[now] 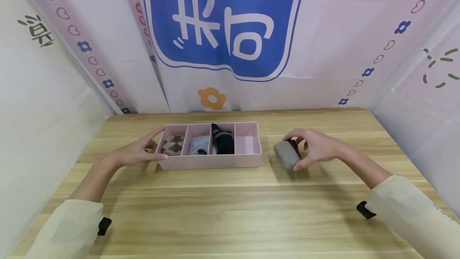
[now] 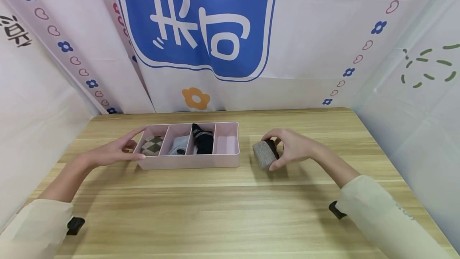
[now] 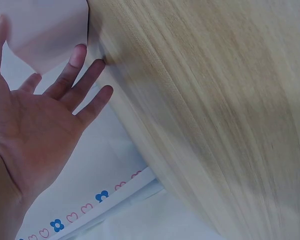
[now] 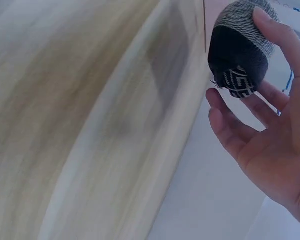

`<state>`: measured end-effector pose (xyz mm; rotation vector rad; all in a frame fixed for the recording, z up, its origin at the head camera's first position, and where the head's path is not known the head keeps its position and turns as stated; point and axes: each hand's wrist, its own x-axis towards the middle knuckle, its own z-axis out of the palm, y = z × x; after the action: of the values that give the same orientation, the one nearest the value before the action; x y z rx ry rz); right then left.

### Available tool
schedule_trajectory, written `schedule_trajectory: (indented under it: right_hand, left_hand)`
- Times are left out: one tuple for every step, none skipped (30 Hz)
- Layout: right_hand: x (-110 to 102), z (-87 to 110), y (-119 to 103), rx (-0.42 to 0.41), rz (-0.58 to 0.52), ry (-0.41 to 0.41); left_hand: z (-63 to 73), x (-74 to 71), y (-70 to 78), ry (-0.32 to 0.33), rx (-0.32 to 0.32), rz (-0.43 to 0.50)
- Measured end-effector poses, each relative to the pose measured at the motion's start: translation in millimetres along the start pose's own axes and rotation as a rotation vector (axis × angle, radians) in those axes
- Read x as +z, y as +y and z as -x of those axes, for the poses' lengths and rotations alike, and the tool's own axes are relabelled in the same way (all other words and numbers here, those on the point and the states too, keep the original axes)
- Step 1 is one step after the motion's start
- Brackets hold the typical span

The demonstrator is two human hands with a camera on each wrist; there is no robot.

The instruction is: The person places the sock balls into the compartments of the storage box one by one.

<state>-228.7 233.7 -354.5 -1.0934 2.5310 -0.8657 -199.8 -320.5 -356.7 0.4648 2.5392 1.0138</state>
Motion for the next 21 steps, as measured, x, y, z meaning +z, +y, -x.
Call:
schedule_trajectory:
  right_hand:
    - [-1,-1.0,0,-0.004,-0.022,0.008]
    - [-2,-2.0,1,-0.008,-0.039,0.017]
    - [-2,-3.2,2,-0.014,-0.061,0.024]
    - [-3,-4.4,3,-0.021,-0.083,0.03]
    - [-3,-5.5,3,-0.028,-0.102,0.037]
    - [-4,-6.7,3,-0.038,-0.114,0.044]
    - [-5,-7.8,4,-0.045,-0.126,0.051]
    - [-5,-8.9,4,-0.051,-0.135,0.059]
    - [-5,-10.1,4,-0.057,-0.148,0.067]
    - [-6,-11.1,4,-0.058,-0.155,0.072]
    - [-7,-12.2,4,-0.06,-0.162,0.077]
    - [-7,-13.3,3,-0.065,-0.17,0.081]
    - [-8,-14.5,2,-0.064,-0.179,0.086]
    - [-8,-15.8,2,-0.067,-0.187,0.089]
    - [-9,-17.2,2,-0.069,-0.194,0.092]
    - [-9,-18.7,1,-0.068,-0.199,0.095]
    - [-10,-20.4,1,-0.068,-0.204,0.099]
    - [-10,-21.9,0,-0.067,-0.203,0.104]
    - [-10,-23.6,-1,-0.062,-0.202,0.107]
    - [-11,-25.2,-1,-0.059,-0.201,0.11]
    - [-11,-26.7,-2,-0.053,-0.198,0.113]
  left_hand:
    - [0.0,-0.1,0.1,0.001,0.0,-0.001]
    - [0.0,-0.2,0.2,0.001,-0.002,-0.001]
    - [0.0,-0.2,0.4,0.0,-0.004,-0.002]
    - [0.1,-0.3,0.6,-0.001,-0.008,-0.004]
    - [0.2,-0.5,0.8,-0.003,-0.012,-0.004]
    - [0.4,-0.6,0.9,-0.004,-0.016,-0.004]
    - [0.4,-0.7,1.0,-0.006,-0.02,-0.005]
    - [0.4,-0.8,1.1,-0.007,-0.023,-0.006]
    - [0.5,-1.0,1.2,-0.009,-0.026,-0.008]
    - [0.5,-1.0,1.2,-0.009,-0.029,-0.01]
    - [0.6,-0.9,1.3,-0.009,-0.029,-0.009]
    - [0.6,-0.9,1.3,-0.009,-0.029,-0.01]
    - [0.6,-0.8,1.3,-0.008,-0.028,-0.009]
    - [0.6,-0.7,1.2,-0.007,-0.027,-0.008]
    - [0.6,-0.6,1.2,-0.006,-0.026,-0.008]
    - [0.6,-0.5,1.2,-0.004,-0.024,-0.007]
    - [0.6,-0.4,1.1,-0.003,-0.021,-0.006]
    - [0.6,-0.4,0.9,-0.002,-0.02,-0.007]
    - [0.7,-0.5,0.8,0.0,-0.018,-0.006]
    - [0.7,-0.6,0.9,0.0,-0.018,-0.007]
    - [0.6,-0.7,0.9,-0.001,-0.017,-0.006]
